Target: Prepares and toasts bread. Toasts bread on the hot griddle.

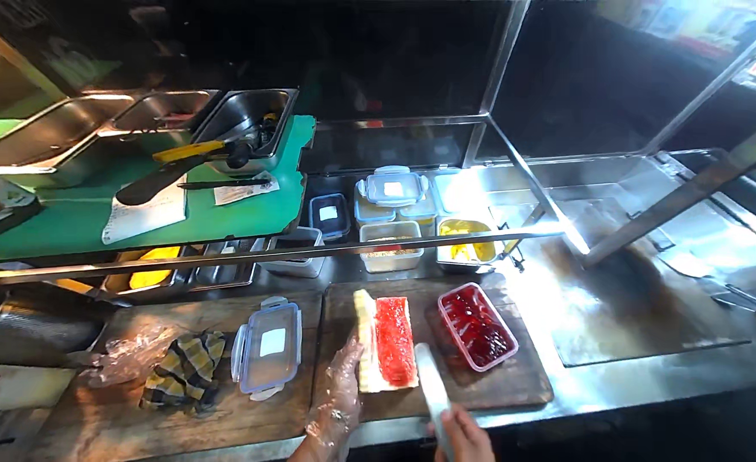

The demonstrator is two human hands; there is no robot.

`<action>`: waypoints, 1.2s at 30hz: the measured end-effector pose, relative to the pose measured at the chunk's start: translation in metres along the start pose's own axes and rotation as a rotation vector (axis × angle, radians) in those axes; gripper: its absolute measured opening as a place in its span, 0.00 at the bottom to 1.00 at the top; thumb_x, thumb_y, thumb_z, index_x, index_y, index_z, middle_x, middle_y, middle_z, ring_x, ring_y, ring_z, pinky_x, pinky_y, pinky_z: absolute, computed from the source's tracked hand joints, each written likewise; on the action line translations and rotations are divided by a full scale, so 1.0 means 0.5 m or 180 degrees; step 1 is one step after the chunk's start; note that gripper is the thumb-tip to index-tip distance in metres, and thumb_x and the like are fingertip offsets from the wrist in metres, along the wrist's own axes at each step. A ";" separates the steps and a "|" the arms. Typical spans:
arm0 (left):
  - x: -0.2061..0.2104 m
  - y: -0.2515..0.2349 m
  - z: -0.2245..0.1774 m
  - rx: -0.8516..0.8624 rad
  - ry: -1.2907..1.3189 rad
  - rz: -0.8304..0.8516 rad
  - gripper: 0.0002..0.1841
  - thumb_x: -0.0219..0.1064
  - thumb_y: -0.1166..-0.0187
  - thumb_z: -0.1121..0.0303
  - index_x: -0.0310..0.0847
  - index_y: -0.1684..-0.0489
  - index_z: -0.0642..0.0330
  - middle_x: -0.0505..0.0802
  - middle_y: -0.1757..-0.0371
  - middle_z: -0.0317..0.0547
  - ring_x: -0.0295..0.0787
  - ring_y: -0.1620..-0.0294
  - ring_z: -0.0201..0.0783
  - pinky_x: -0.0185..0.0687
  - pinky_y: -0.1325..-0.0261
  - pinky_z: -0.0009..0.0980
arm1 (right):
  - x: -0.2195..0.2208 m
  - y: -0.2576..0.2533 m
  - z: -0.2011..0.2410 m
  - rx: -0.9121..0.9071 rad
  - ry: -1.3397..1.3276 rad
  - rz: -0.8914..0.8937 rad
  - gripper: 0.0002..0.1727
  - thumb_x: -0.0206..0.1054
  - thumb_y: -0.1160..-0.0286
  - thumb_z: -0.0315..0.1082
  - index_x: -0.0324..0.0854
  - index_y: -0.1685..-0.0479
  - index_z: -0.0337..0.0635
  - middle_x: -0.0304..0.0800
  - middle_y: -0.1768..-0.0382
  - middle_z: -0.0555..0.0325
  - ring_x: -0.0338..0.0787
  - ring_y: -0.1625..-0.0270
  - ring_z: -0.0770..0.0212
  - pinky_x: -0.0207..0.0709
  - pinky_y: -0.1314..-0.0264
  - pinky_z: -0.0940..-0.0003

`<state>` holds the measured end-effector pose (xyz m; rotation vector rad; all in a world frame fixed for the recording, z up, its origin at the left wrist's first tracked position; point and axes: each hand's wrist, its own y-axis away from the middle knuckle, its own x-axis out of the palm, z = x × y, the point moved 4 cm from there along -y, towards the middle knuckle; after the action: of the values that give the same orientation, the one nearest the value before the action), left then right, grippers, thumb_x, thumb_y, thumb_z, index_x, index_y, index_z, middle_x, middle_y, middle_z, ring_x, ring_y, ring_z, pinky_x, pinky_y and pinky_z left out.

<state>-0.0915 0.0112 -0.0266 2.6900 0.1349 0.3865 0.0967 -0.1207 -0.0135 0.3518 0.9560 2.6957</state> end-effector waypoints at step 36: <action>-0.091 -0.087 -0.018 -0.0471 -0.1687 -0.0410 0.20 0.64 0.23 0.69 0.78 0.32 0.64 0.89 0.44 0.52 0.86 0.44 0.39 0.84 0.42 0.39 | 0.112 -0.329 0.080 0.0222 -0.0028 0.1099 0.36 0.63 0.37 0.23 0.69 0.19 0.43 0.90 0.45 0.46 0.93 0.49 0.53 0.90 0.48 0.51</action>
<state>-0.1392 0.0472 -0.0482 2.5218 0.1153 -0.3438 0.0829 0.0440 -0.0812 0.5918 1.0750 2.9666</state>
